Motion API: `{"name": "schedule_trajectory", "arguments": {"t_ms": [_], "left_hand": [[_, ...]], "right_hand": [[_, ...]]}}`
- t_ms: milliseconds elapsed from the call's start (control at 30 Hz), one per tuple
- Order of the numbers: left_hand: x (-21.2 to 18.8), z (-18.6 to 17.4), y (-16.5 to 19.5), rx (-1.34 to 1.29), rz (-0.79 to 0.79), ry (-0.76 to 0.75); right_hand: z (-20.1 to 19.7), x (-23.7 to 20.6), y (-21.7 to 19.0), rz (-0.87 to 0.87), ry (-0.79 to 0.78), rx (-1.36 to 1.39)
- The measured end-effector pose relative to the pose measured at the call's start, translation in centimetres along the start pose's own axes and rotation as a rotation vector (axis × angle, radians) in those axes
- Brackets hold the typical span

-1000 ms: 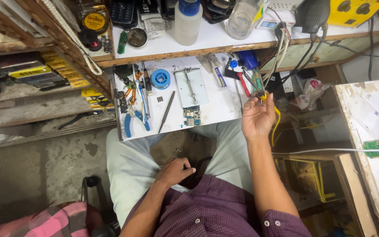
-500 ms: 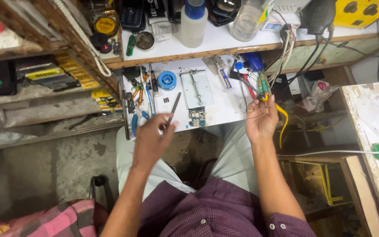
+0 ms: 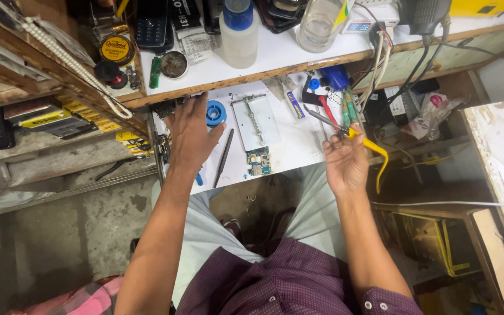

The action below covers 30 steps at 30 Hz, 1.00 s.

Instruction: The person sits at a cluttered repair workbench and solders a small circuit board. They hold the board with tweezers in one hand while applying a yellow soldering iron to the board, occasionally repositioning the board and picking up solder wire from a blue spool to add solder to the joints.

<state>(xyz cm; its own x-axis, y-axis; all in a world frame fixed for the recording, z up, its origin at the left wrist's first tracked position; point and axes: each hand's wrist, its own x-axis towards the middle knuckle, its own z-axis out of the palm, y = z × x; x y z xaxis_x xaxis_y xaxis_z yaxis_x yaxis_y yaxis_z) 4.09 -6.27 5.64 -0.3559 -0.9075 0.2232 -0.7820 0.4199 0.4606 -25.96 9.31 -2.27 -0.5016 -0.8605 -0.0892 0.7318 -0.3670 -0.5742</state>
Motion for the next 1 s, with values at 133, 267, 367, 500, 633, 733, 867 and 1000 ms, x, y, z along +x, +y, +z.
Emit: {"name": "schedule_trajectory", "arguments": {"t_ms": [133,267,367,500,633,733,867,1000], "left_hand": [[0.5,0.5,-0.7,0.014,-0.012,-0.038],[0.5,1.0,-1.7,0.032,0.056,0.0],[0.4,1.1,-2.1,0.038,0.113,0.039],[0.2,0.7,-2.0,-0.031,0.093,0.02],[-0.3,-0.4,-1.2,-0.079,0.109,0.017],[-0.9,-1.4,-0.1,-0.101,0.17,0.048],[-2.0,-2.3,2.0,-0.356,0.091,-0.007],[-3.5,-2.5,4.6,-0.406,0.133,-0.012]], "right_hand": [[0.0,-0.4,0.1,-0.029,-0.002,-0.033],[0.1,-1.1,0.1,-0.049,-0.05,-0.079],[0.4,-1.6,0.0,-0.077,-0.083,-0.121],[0.6,-2.3,-0.1,-0.162,-0.146,-0.216],[0.7,-3.0,-0.5,-0.2,-0.151,-0.231],[1.3,-3.7,-1.1,-0.231,-0.137,-0.294],[3.5,-4.9,-1.6,-0.299,-0.226,-0.452],[6.5,-6.4,-0.9,-0.367,-0.217,-0.615]]}}
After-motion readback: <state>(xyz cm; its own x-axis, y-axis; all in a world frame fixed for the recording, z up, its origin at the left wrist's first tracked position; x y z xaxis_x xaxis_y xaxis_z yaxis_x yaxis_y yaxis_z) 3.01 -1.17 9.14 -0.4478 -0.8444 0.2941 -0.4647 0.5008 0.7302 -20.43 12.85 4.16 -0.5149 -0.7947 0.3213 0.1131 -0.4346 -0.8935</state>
